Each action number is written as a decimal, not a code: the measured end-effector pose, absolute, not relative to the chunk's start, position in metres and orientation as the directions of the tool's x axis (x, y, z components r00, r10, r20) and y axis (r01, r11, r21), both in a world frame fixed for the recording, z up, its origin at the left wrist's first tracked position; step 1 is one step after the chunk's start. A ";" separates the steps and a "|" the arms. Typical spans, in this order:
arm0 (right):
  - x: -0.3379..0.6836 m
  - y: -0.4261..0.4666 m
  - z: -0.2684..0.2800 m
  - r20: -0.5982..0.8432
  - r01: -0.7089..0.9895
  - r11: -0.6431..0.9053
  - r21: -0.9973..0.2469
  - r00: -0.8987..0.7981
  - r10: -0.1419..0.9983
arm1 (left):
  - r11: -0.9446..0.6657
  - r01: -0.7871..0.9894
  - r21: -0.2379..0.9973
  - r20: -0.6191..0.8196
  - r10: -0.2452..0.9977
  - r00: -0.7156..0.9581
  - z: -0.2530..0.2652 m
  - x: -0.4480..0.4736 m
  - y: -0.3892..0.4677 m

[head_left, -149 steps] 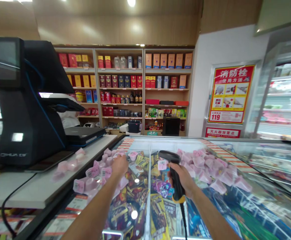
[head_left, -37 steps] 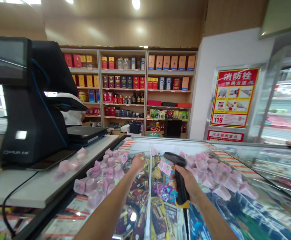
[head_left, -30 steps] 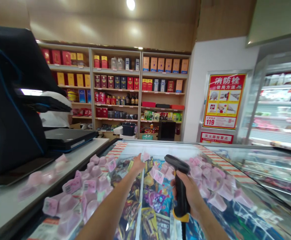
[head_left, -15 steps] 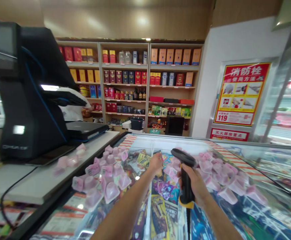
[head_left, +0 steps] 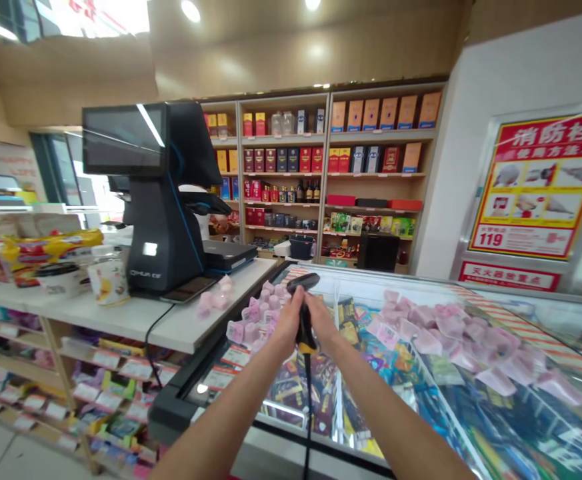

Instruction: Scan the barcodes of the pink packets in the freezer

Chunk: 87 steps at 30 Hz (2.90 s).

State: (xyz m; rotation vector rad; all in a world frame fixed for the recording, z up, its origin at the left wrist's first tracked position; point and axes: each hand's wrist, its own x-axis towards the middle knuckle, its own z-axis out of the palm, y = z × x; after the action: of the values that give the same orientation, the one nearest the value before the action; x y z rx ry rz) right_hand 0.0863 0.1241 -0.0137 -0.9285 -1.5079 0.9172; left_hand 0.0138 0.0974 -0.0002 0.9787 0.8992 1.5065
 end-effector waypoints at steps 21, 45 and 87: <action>0.214 0.202 -0.051 0.141 -0.534 0.231 -0.813 0.204 0.969 | 0.139 -0.364 0.921 -0.091 0.985 0.146 -0.007 -0.054 0.045; 0.228 0.205 -0.041 0.108 -0.376 0.232 -0.897 0.321 0.941 | -0.096 0.134 0.986 0.050 0.949 0.311 0.006 -0.012 0.050; 0.197 0.193 -0.040 0.019 -0.557 0.104 -0.824 0.157 0.987 | -0.115 0.121 0.986 0.077 0.956 0.284 0.002 -0.033 0.030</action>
State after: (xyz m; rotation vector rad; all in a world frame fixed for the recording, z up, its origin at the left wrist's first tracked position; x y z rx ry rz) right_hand 0.1970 0.1929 -0.0398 -0.7842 -0.6939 1.2849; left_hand -0.0331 0.0302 0.0023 1.5005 1.0448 0.9972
